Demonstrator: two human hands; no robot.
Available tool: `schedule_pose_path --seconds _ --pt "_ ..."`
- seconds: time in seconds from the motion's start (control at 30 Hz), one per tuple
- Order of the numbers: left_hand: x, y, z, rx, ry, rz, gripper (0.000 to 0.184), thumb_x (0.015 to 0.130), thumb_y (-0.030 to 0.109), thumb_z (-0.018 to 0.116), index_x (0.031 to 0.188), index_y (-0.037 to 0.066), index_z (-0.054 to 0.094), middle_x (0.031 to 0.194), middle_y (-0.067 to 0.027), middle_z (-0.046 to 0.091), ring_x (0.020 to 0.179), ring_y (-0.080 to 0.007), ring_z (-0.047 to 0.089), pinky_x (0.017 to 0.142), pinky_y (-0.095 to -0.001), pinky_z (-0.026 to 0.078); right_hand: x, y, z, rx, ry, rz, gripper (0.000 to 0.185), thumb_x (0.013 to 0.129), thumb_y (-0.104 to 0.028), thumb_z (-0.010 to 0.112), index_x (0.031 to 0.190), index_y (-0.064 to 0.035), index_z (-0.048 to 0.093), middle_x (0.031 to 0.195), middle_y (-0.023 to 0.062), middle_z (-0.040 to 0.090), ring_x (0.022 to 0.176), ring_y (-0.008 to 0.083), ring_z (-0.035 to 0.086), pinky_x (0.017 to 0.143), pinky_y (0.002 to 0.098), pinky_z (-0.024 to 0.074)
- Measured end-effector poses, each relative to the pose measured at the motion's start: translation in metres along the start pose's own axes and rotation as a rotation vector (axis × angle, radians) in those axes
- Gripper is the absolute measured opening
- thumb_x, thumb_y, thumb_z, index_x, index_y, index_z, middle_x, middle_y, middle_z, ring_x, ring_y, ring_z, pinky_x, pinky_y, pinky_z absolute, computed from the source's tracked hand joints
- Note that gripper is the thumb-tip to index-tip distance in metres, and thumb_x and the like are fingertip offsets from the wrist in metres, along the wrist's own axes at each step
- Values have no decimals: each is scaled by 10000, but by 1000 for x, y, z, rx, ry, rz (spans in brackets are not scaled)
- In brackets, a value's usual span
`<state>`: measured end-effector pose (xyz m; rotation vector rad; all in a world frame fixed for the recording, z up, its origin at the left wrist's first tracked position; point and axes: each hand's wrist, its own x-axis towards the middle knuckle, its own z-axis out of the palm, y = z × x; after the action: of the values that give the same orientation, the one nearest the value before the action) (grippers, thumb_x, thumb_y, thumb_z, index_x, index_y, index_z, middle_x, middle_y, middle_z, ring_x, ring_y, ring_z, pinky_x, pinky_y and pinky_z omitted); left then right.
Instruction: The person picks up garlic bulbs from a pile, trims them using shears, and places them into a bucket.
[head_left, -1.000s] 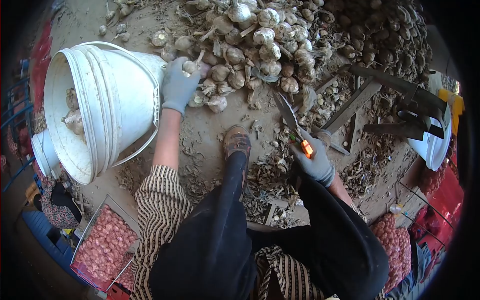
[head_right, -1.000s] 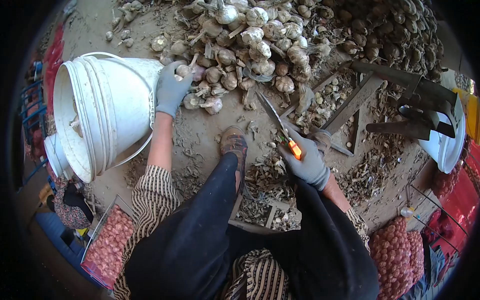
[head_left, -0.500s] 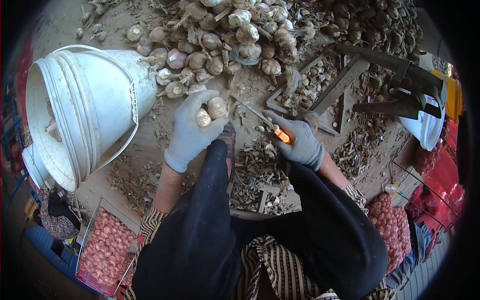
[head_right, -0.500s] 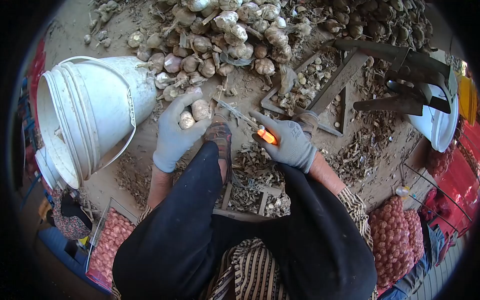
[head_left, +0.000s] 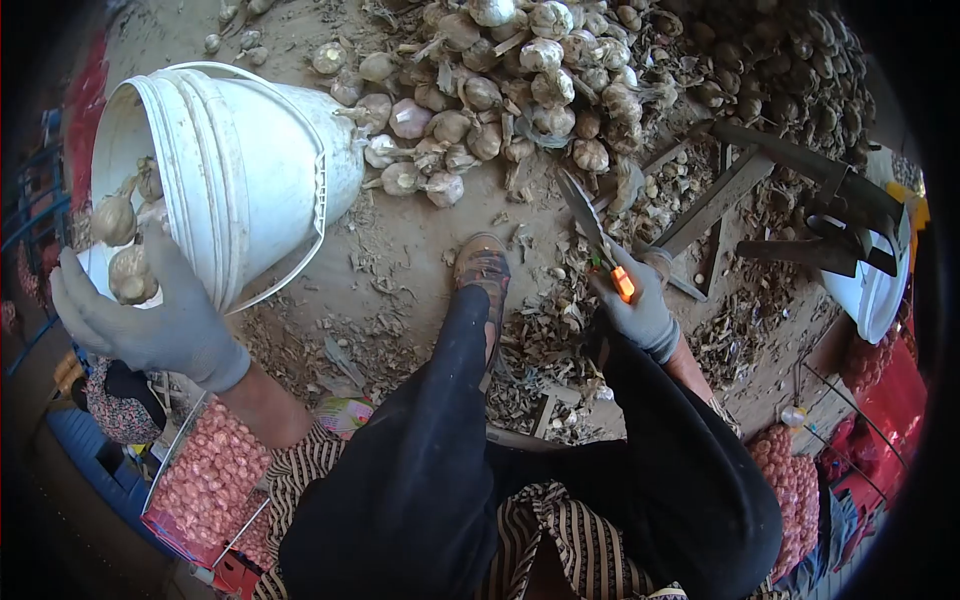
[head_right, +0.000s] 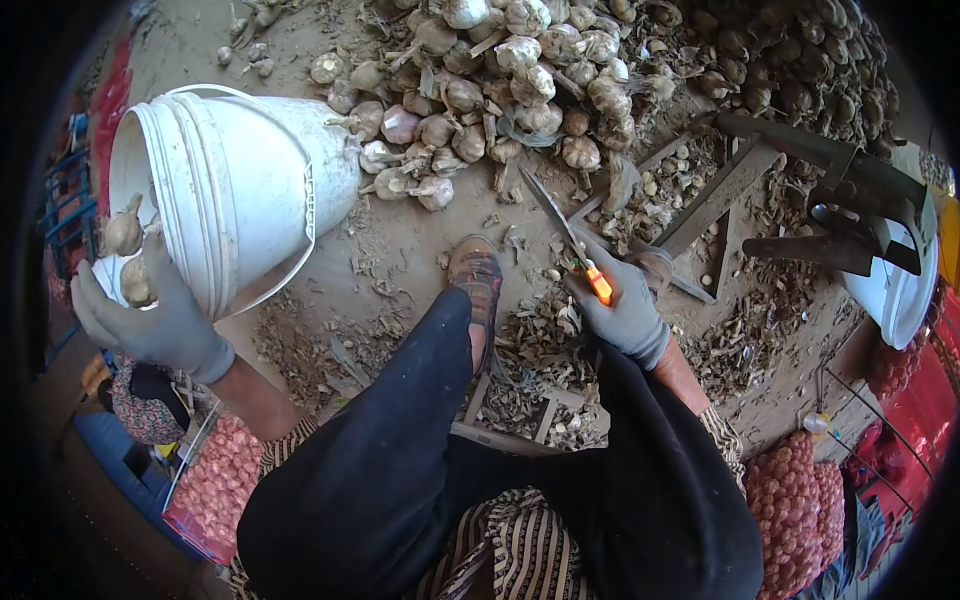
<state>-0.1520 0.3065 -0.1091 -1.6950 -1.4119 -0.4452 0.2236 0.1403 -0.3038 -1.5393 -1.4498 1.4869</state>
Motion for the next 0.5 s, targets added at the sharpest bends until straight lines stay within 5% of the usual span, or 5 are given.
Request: schedule_pose_path --seconds 0.07,0.2,0.23,0.3,0.5 --pt "-26 37 5 -270 0 -63 490 755 103 841 1194 15 642 1233 -144 618 1147 -318 591 1016 -422 458 2 -6 -2 7 -21 93 527 905 -42 638 1411 3 498 928 81 653 826 135 609 769 268 485" --pt "-150 121 40 -957 -727 -424 328 811 140 785 1080 18 642 1028 -117 663 886 -260 658 846 -383 522 3 -2 1 -27 -15 108 526 904 -43 634 1412 -4 501 913 86 659 818 141 613 770 278 487" --pt "-186 136 47 -1056 -940 -752 421 805 182 795 1140 6 611 1053 -129 644 898 -242 645 817 -375 518 4 3 3 -57 4 62 565 898 -102 652 1434 -29 488 916 147 663 821 242 648 776 326 503" --pt "-236 157 67 -1041 -1059 -801 521 790 221 806 1193 -6 567 1080 -151 618 928 -245 629 817 -380 510 2 5 5 -112 -6 41 615 887 -171 675 1455 -53 472 969 221 674 876 361 685 807 382 521" --pt "-257 202 98 -1026 -800 -888 506 752 229 828 1121 -20 586 1061 -147 611 939 -269 617 863 -386 505 14 -13 2 -471 -43 -12 637 852 -216 648 1440 -41 475 1288 219 624 1125 381 632 946 442 499"
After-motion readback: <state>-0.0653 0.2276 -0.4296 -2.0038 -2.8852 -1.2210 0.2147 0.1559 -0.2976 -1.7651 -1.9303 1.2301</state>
